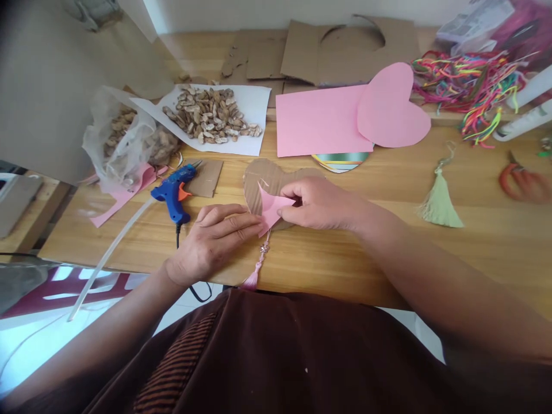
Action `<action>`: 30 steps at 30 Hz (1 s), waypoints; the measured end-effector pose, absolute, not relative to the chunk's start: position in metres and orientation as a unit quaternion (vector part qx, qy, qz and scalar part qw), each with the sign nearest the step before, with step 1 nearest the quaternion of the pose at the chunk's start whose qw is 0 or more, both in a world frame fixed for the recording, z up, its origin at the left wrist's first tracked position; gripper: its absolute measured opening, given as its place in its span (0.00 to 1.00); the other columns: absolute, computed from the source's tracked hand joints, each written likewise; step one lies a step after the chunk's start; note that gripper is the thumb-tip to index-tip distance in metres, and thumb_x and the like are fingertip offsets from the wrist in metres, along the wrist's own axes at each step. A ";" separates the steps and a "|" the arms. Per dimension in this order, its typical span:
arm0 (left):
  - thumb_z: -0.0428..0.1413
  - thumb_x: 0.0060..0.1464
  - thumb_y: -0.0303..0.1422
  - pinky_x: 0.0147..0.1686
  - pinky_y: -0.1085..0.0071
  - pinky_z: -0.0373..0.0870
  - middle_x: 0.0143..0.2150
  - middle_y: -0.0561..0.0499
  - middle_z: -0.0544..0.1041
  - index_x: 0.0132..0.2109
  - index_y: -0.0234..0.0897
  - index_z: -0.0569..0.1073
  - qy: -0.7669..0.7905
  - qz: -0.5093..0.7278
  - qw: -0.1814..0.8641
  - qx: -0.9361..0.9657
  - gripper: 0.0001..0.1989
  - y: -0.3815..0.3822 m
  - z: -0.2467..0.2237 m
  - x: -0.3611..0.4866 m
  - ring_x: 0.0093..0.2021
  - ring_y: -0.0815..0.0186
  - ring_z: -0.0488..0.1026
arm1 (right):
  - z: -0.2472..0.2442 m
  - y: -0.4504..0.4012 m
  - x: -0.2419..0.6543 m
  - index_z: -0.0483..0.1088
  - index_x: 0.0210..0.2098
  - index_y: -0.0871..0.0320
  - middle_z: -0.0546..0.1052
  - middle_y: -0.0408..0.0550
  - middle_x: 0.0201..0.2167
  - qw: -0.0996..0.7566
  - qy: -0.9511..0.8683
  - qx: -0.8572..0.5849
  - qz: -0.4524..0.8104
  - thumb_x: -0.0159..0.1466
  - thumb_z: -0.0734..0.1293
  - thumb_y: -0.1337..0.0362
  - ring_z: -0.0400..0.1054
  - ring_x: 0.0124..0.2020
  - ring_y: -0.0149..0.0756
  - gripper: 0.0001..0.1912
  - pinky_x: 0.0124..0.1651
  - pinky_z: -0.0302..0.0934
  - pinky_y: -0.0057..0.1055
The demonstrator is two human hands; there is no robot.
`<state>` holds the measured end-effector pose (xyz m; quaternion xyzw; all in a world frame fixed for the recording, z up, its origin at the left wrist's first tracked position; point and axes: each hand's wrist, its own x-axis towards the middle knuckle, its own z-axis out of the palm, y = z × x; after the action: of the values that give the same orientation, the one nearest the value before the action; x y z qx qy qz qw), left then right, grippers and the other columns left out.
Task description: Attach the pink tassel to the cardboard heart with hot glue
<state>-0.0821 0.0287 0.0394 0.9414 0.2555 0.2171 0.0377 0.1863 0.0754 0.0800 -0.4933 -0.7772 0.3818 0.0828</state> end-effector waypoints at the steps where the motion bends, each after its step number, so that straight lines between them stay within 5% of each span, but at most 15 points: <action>1: 0.48 0.73 0.31 0.60 0.58 0.62 0.61 0.47 0.79 0.64 0.39 0.72 0.253 0.215 0.037 0.943 0.18 0.029 0.039 -0.081 0.63 0.57 0.68 | 0.080 0.076 0.186 0.60 0.20 0.55 0.57 0.37 0.20 0.082 -0.784 -0.490 0.372 0.57 0.67 0.65 0.51 0.23 0.28 0.12 0.28 0.42 0.32; 23: 0.45 0.73 0.31 0.58 0.59 0.63 0.61 0.44 0.78 0.63 0.34 0.73 0.226 0.154 -0.014 0.962 0.19 0.031 0.041 -0.071 0.63 0.56 0.68 | 0.080 0.080 0.185 0.56 0.19 0.55 0.55 0.36 0.18 0.068 -0.807 -0.476 0.343 0.55 0.67 0.66 0.48 0.22 0.27 0.15 0.27 0.40 0.33; 30: 0.47 0.71 0.29 0.57 0.59 0.65 0.59 0.43 0.79 0.59 0.33 0.76 0.207 0.130 -0.058 0.968 0.17 0.028 0.049 -0.063 0.61 0.56 0.69 | 0.073 0.076 0.186 0.61 0.21 0.55 0.59 0.36 0.18 0.108 -0.800 -0.484 0.336 0.59 0.67 0.65 0.51 0.22 0.28 0.12 0.27 0.43 0.32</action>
<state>-0.0627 0.0276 0.0486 0.9679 0.2070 0.1305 -0.0582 0.1860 0.0757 0.0733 -0.4843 -0.8005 0.3362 0.1081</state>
